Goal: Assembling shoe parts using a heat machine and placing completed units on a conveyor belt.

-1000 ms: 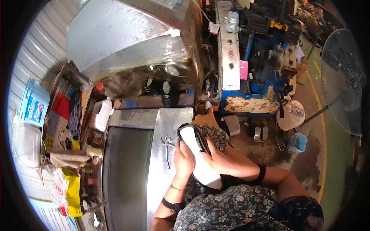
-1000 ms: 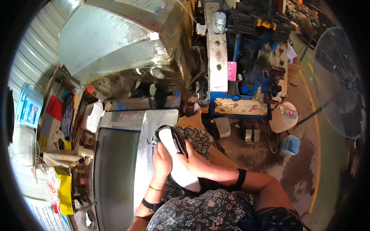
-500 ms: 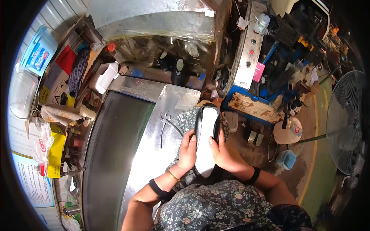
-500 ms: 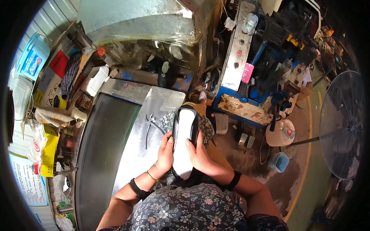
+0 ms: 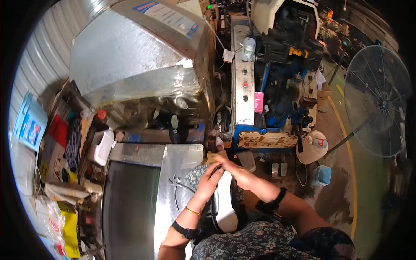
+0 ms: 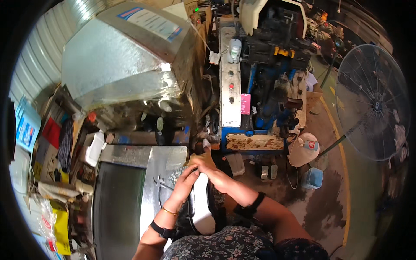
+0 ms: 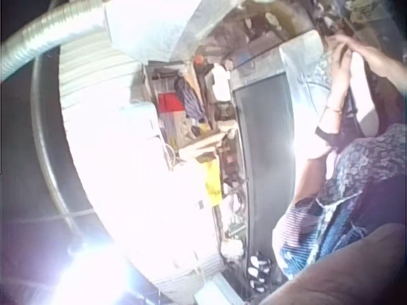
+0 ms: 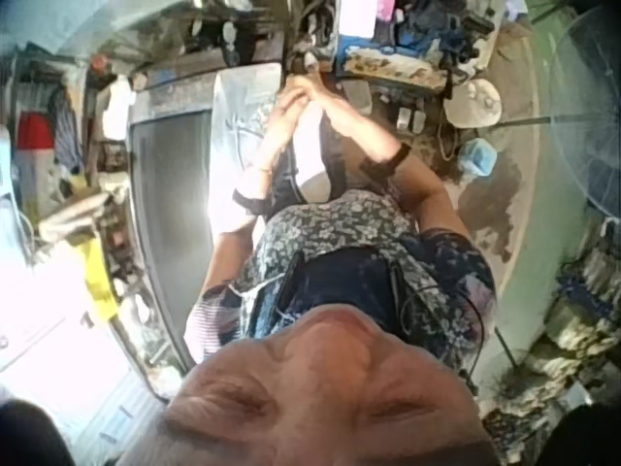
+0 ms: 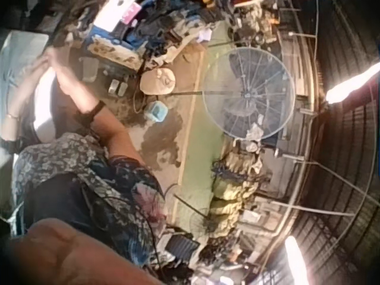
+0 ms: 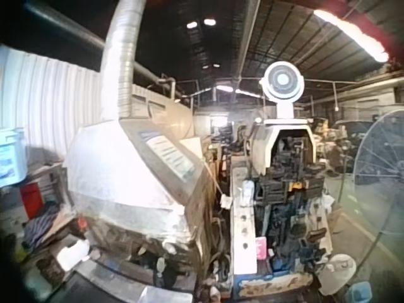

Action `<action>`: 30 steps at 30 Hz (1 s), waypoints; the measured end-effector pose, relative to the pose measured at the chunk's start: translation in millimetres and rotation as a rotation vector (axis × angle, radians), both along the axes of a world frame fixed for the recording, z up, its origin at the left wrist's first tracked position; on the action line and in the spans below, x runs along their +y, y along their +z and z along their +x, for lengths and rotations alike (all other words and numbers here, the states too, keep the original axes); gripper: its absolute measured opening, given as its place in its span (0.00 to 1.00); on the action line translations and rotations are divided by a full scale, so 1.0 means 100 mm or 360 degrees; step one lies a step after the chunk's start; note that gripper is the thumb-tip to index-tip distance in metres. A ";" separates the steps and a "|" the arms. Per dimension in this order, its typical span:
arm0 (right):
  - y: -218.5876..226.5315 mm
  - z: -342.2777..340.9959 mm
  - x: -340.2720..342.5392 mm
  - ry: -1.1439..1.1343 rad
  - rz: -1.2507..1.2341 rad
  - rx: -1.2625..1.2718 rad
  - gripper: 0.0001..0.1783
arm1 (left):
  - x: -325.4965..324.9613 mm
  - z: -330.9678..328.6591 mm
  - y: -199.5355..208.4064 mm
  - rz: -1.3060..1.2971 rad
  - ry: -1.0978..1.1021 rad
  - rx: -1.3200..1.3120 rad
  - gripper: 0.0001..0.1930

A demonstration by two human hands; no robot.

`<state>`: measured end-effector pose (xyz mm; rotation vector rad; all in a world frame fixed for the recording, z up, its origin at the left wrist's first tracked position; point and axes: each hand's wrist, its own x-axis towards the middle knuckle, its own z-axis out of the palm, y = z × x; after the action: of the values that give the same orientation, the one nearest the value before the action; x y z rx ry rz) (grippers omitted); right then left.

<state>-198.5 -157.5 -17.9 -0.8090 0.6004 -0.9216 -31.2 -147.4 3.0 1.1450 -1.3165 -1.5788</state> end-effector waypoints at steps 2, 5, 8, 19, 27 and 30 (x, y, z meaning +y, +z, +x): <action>0.10 0.04 -0.04 -0.0039 -0.0311 0.0407 0.24 | -0.03 0.03 -0.03 0.0192 -0.0050 0.0398 0.21; 0.11 0.14 -0.05 -0.0106 -0.0690 0.0762 0.20 | 0.03 0.12 -0.11 0.0209 0.0155 0.0455 0.19; 0.18 0.18 -0.06 -0.0135 -0.0428 0.1223 0.21 | -0.01 0.08 -0.01 0.0196 0.0082 0.0428 0.19; 0.14 0.09 -0.08 -0.0134 -0.0543 0.0716 0.24 | -0.08 0.09 0.02 0.0194 0.0085 0.0398 0.18; 0.51 0.27 0.10 0.0090 -0.1081 0.0912 0.43 | -0.09 0.76 0.09 0.0626 -0.0038 0.1097 0.35; 0.85 0.65 0.28 0.0241 -0.1626 0.0890 0.45 | -0.19 1.25 0.47 0.0852 -0.0065 0.0190 0.43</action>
<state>-133.3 -129.0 67.1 -2.0456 0.5096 -0.8364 93.6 -165.9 50.3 1.3132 -0.8625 -2.0679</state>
